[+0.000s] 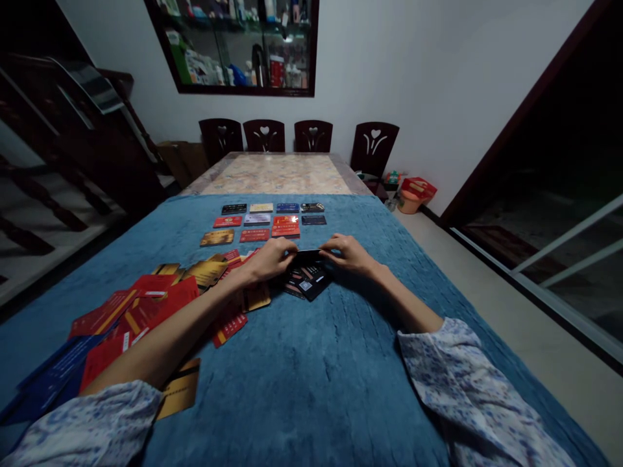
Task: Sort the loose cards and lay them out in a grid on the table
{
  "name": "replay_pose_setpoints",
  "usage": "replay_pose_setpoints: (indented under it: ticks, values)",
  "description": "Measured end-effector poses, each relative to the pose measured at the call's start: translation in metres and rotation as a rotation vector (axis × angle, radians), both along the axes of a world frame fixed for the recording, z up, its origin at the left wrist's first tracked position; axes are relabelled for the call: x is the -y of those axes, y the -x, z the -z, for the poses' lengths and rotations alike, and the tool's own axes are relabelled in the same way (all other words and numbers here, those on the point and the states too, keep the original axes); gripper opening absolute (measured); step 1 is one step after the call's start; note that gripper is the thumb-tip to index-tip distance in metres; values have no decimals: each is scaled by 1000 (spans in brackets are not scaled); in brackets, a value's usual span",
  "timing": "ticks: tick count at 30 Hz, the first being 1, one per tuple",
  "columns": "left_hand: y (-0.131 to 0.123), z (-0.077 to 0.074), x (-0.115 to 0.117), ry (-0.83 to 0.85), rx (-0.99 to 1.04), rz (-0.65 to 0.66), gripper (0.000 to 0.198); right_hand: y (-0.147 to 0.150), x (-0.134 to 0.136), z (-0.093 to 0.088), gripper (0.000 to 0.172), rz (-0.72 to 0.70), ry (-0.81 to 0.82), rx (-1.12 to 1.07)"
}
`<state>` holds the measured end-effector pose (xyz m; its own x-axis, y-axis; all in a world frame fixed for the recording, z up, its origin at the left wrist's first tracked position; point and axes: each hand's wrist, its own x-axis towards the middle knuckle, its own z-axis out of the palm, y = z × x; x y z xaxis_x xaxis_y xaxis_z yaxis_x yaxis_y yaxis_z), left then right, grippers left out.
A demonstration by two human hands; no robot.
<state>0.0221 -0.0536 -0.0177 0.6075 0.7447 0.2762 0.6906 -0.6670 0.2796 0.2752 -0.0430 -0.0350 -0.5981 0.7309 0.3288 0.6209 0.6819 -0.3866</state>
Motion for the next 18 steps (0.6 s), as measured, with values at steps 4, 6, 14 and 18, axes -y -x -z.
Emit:
replay_pose_setpoints:
  ticks: [4,6,14,18]
  values:
    - [0,6,-2,25,42,-51,26,2,-2,9,31,40,-16,-12]
    - [0,7,-1,38,58,-69,30,4,-2,13,34,53,-19,-14]
    - [-1,9,5,25,33,-70,46,7,1,18,34,111,-29,-2]
    - [-1,9,8,10,-15,-71,50,6,1,21,39,89,-54,12]
